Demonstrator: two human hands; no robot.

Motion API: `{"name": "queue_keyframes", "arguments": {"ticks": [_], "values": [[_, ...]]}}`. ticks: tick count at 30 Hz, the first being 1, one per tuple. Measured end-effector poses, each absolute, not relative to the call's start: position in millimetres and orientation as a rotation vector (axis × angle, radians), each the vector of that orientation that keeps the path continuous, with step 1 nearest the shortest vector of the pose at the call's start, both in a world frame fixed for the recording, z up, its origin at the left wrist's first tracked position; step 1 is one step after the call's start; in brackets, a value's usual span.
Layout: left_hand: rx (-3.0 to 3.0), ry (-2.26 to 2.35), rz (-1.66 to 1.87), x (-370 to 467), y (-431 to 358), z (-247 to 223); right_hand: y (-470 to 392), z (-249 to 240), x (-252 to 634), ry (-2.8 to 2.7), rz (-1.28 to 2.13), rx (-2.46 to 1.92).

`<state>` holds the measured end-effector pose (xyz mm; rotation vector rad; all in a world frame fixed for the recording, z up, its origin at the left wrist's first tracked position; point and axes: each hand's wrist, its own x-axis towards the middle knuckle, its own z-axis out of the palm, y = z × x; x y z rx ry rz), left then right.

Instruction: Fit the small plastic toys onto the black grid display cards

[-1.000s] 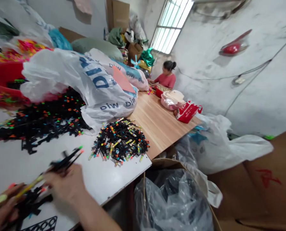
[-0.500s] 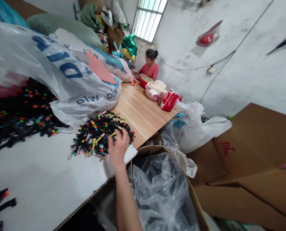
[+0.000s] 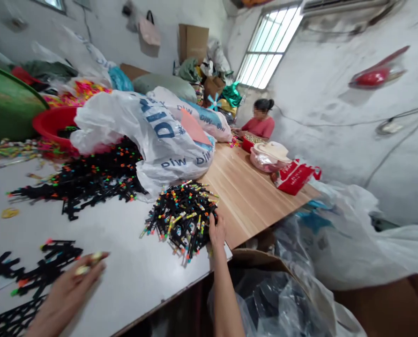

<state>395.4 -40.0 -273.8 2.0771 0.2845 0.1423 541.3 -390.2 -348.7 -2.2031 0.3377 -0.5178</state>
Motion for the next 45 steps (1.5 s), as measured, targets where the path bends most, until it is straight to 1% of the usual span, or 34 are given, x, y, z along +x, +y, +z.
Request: {"name": "queue_keyframes", "arguments": {"ticks": [1, 5, 7, 9, 12, 15, 18, 20, 22, 24, 26, 28, 32, 34, 37, 45], "values": [[2.095, 0.136, 0.129, 407.5, -58.7, -276.2, -385.2, -350.0, 540.7, 0.337, -0.532, -2.192], [2.281, -0.721, 0.046, 444.9, -149.5, -289.3, -365.8, -352.3, 542.3, 0.422, -0.626, -2.164], [2.439, -0.930, -0.035, 455.8, -179.4, -303.0, -353.3, -354.9, 544.5, 0.468, -0.672, -2.162], [2.623, -0.950, -0.104, 464.3, -186.1, -321.0, -335.3, -360.5, 546.7, 0.495, -0.719, -2.152], [2.832, -0.904, -0.065, 473.6, -156.2, -341.6, -297.3, -370.3, 544.1, 0.481, -0.766, -2.118], [2.903, -0.893, -0.038, 472.8, -105.6, -339.5, -265.5, -367.8, 528.4, 0.332, -0.711, -2.111], [2.929, -0.878, -0.034, 460.7, -71.8, -329.4, -272.5, -348.8, 520.6, 0.280, -0.729, -2.143], [2.951, -0.864, 0.117, 450.1, -69.9, -330.3, -299.4, -332.9, 537.2, 0.313, -0.825, -2.179], [2.901, -0.947, 0.364, 441.7, -85.6, -337.9, -332.4, -318.6, 574.1, 0.287, -0.839, -2.250], [2.771, -1.083, 0.632, 438.9, -113.7, -346.9, -361.0, -307.8, 623.7, 0.207, -0.672, -2.412], [2.671, -1.204, 0.780, 444.0, -144.5, -352.0, -378.4, -301.9, 673.7, 0.139, -0.524, -2.486], [2.694, -1.240, 0.757, 455.9, -167.5, -351.3, -382.7, -301.2, 713.3, 0.067, -0.386, -2.515], [2.824, -1.214, 0.476, 480.8, -173.5, -340.3, -364.0, -312.6, 741.0, -0.128, -0.109, -2.512], [2.825, -1.250, 0.392, 485.7, -163.8, -334.7, -349.2, -320.9, 731.9, -0.211, -0.017, -2.490], [2.831, -1.296, 0.355, 483.5, -144.2, -329.3, -326.6, -330.0, 704.4, -0.256, 0.035, -2.468], [2.839, -1.370, 0.384, 456.2, -64.2, -316.3, -269.3, -329.7, 633.7, -0.016, 0.000, -2.547]]}}
